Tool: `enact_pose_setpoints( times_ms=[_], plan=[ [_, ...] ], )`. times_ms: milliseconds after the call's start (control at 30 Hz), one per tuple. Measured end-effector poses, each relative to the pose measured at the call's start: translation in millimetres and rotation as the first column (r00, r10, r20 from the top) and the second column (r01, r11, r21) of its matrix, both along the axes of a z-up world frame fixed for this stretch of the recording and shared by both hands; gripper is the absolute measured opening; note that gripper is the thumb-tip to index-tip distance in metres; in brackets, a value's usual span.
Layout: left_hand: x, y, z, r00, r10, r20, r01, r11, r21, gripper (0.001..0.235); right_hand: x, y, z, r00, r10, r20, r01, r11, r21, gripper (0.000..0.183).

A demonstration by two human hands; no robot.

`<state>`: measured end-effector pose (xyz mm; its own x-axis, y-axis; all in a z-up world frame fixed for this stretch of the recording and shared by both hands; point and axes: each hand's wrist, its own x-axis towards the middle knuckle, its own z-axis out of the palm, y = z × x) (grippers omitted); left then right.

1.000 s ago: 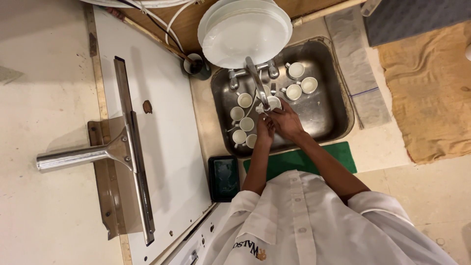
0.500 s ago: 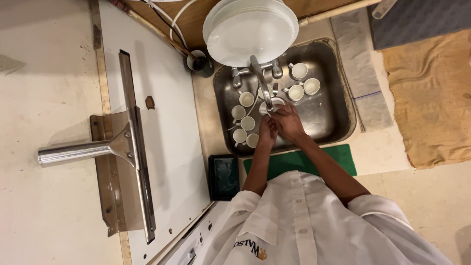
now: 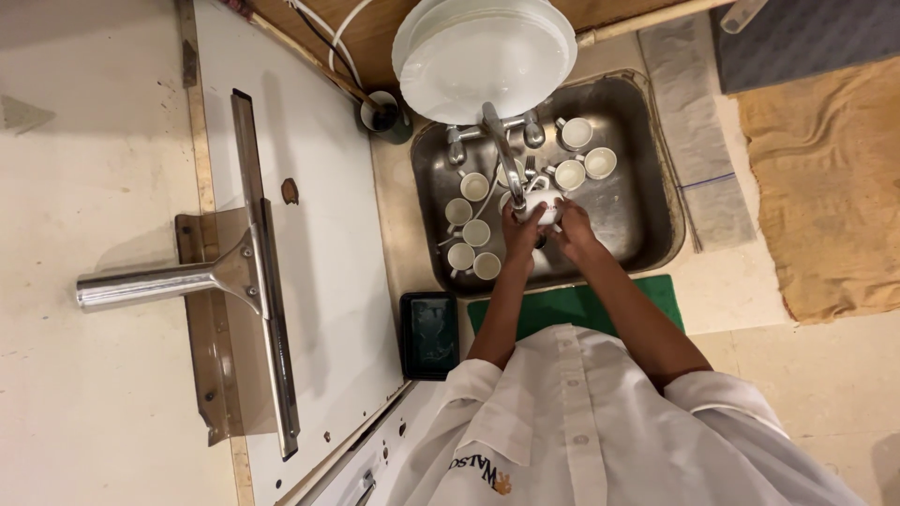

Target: Wash several small white cups and a black mug in a sink and place them on a drying mat.

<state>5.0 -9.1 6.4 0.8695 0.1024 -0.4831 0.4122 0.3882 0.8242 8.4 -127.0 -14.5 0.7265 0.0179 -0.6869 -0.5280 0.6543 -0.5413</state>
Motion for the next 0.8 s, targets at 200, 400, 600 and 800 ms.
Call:
enact_pose_setpoints(
  times_ms=[200, 400, 600, 800],
  plan=[
    [-0.6, 2.0, 24.0, 0.989, 0.063, 0.137, -0.083, 0.987, 0.140, 0.076, -1.1, 14.2, -0.1, 0.998, 0.034, -0.054, -0.027, 0.990, 0.137, 0.030],
    [-2.7, 3.2, 39.5, 0.964, -0.071, 0.256, -0.093, 0.813, 0.575, 0.075, -5.7, 14.5, -159.1, 0.996, 0.086, -0.007, -0.083, 0.975, 0.206, 0.030],
    [-3.3, 4.2, 24.4, 0.982, -0.032, 0.185, -0.033, 0.942, 0.334, 0.077, -9.6, 28.0, 65.9, 0.975, 0.153, -0.158, -0.126, 0.977, 0.170, 0.051],
    [0.5, 16.5, -0.1, 0.999, 0.036, -0.019, -0.030, 0.961, 0.276, 0.066, -7.9, 26.3, 12.8, 0.980, 0.200, -0.022, -0.191, 0.959, 0.212, 0.039]
  ],
)
